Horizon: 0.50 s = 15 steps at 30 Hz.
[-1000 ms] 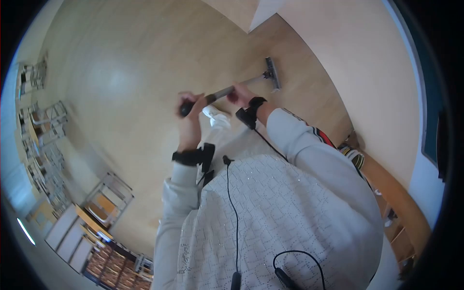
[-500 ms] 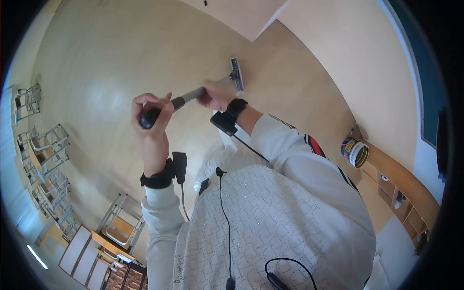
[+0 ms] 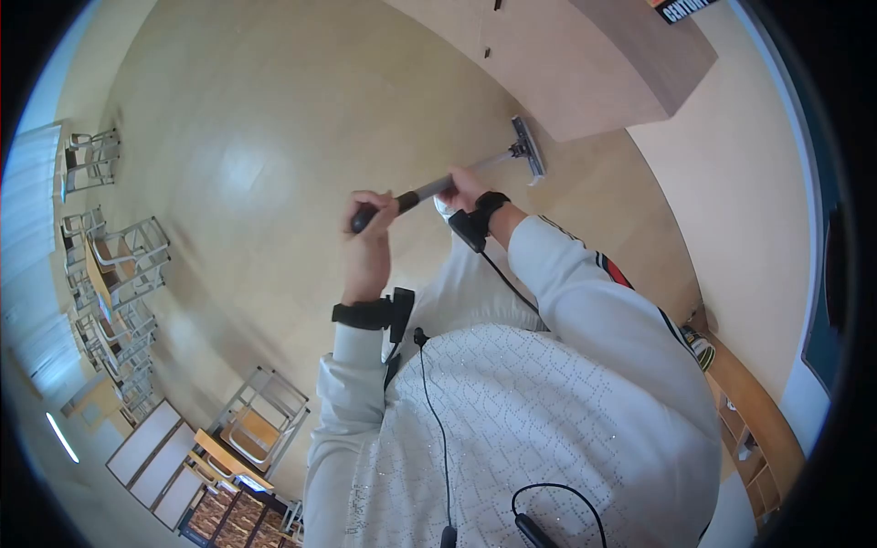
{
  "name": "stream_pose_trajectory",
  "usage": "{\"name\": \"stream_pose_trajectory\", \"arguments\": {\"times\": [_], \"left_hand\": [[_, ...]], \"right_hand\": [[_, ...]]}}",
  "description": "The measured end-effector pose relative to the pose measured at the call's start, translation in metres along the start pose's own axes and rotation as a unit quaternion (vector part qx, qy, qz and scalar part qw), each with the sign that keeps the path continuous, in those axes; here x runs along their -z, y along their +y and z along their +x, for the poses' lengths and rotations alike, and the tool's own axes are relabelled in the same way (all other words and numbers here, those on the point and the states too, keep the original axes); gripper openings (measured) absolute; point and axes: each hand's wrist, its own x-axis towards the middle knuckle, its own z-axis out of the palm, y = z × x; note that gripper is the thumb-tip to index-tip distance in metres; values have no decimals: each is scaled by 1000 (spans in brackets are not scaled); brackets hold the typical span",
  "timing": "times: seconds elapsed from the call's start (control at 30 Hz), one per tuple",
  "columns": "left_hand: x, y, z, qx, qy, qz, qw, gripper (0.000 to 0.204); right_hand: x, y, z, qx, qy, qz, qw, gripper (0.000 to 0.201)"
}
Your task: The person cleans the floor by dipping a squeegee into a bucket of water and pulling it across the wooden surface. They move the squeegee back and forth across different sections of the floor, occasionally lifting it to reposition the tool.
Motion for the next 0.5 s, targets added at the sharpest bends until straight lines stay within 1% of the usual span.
{"name": "stream_pose_trajectory", "arguments": {"times": [0.03,0.07,0.1,0.13,0.17,0.2,0.23,0.27,0.3,0.37,0.43,0.5], "left_hand": [[12,10,13,-16,-3,-11,1000,15],[19,25,20,-22,11,-3,1000,15],[25,42,25,-29,27,3,999,15],[31,60,30,-33,42,13,998,15],[39,76,33,-41,55,24,997,16],[45,93,39,-73,57,44,995,14],[52,110,43,-77,84,70,991,14],[59,127,49,-78,101,68,989,14],[68,139,54,-80,118,66,988,14],[90,160,70,-86,105,68,988,15],[93,164,76,-102,94,69,988,16],[99,182,99,-114,18,102,988,16]], "right_hand": [[-19,3,3,-18,8,-5,1000,11],[-28,12,23,-42,1,9,999,12],[-48,15,23,-65,-33,8,997,13],[-71,16,24,-113,-26,-12,993,15],[-96,20,20,-115,-37,-50,991,17],[-117,25,25,-110,-98,-94,985,17],[-139,33,33,-123,-95,-112,982,19],[-167,34,33,-152,-87,-129,976,22],[-185,40,42,-176,-107,-118,972,21],[-220,47,56,-177,-128,-130,967,20],[-224,46,55,-164,-135,-116,970,18],[-243,41,59,-154,-141,-108,972,17]]}}
